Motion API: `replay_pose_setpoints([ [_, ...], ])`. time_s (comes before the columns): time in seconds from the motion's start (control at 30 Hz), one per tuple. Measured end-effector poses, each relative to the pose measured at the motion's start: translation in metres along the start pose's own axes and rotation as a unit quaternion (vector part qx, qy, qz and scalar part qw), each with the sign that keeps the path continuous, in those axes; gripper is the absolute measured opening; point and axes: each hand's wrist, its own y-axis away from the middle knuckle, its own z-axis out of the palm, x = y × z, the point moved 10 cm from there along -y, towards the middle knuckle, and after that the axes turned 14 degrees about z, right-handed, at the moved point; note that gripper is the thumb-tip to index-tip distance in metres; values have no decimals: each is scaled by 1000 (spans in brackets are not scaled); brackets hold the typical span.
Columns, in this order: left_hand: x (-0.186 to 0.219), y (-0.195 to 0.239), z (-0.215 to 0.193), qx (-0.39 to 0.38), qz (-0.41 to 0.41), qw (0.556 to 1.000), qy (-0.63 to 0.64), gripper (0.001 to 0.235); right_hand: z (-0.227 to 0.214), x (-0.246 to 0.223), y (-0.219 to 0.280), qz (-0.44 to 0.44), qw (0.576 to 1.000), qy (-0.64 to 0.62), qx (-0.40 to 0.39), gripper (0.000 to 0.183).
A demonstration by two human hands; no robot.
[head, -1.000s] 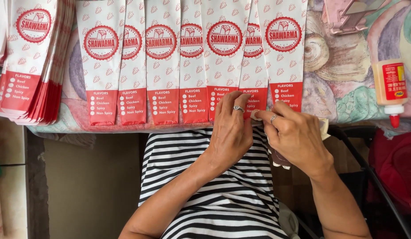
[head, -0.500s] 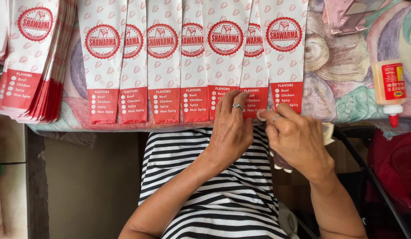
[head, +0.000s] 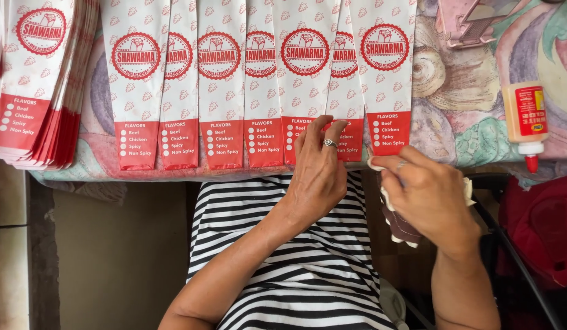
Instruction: The person applies glue to paper packaging sleeves and presses the edges together to seal them.
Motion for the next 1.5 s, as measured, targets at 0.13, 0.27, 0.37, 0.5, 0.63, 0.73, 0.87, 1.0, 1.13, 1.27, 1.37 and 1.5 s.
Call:
replay_pose_setpoints([
  [0.13,2,-3,2,-13,36,999,21,67,-23,39,4,79,982,-170,-34,24],
  [0.27,8,-4,-1,-12,54,998,29,67,-45,86,12,84,989,-99,71,6],
  [0.37,24,-12,-5,-2,84,996,29,70,-51,113,20,143,975,-101,137,20],
  [0.5,56,-26,14,4,112,981,158,53,-38,92,19,207,942,-246,94,13],
  [0.63,67,-24,59,-59,82,946,308,28,-13,78,26,239,887,-395,13,15],
  [0.73,67,-24,52,-23,92,956,278,14,-45,44,25,61,930,-361,-37,23],
  [0.87,65,-22,43,3,78,964,255,17,-51,43,40,32,950,-307,-40,40],
  [1.0,64,-16,53,-26,46,964,260,28,-50,112,54,222,891,-383,103,31],
  [1.13,72,-2,52,-129,55,952,274,7,-54,139,43,207,864,-411,205,27],
  [1.27,63,14,13,-122,62,957,256,12,-48,207,20,218,837,-421,274,27],
  [1.37,48,16,-33,-51,81,969,228,19,-49,220,-6,170,856,-389,296,19],
  [1.5,21,23,-89,29,112,991,67,25,-44,126,-30,-1,966,-47,255,25],
])
